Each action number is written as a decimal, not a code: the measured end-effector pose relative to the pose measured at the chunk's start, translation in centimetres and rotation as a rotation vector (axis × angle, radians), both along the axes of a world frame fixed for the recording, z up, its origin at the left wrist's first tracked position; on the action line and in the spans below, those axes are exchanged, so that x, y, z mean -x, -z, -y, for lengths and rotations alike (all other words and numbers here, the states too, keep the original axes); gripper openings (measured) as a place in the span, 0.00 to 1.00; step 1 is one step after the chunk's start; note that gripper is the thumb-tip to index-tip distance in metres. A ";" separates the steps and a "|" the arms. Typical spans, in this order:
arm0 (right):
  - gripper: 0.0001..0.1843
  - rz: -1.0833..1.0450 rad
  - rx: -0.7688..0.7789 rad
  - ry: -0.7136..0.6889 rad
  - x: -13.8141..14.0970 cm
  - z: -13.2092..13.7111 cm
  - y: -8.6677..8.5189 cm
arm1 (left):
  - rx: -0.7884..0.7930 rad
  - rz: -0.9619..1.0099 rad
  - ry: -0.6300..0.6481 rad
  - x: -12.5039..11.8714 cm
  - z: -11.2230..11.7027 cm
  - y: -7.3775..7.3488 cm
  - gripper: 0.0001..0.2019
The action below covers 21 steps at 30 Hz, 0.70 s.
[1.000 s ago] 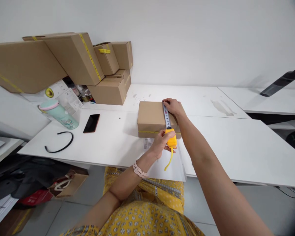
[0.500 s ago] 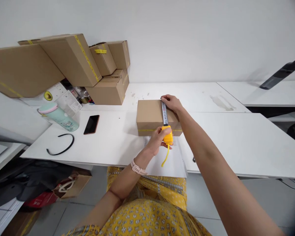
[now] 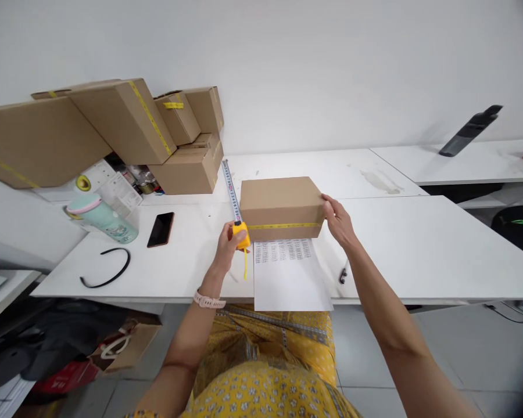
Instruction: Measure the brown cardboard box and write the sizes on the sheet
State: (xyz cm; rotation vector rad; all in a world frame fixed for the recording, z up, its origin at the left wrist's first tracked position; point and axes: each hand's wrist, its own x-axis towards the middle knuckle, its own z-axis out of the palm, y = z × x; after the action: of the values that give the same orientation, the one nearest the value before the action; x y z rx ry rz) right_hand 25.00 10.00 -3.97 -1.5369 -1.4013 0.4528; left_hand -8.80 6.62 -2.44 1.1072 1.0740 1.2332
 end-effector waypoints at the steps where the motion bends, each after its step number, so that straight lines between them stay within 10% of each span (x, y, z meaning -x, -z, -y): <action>1: 0.34 0.041 -0.029 0.003 0.4 -0.5 -1.0 | -0.020 0.005 0.002 0.1 -0.6 -0.8 0.31; 6: 0.28 0.218 -0.051 0.132 1.2 -4.2 -6.0 | -0.129 0.021 -0.008 0.6 -4.2 -5.1 0.28; 11: 0.20 0.430 -0.103 0.147 2.2 -7.3 -7.1 | -0.166 0.009 0.003 0.0 -5.4 -6.6 0.26; 21: 0.22 0.634 -0.199 0.036 4.4 -6.3 -7.3 | 0.028 0.081 0.454 -4.9 4.1 -2.7 0.30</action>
State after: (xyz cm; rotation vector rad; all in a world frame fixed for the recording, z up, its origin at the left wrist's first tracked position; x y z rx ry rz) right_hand 20.62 16.34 3.35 -1.6034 -1.8233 -0.2221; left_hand -3.93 2.50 0.25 1.1885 0.7223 0.8894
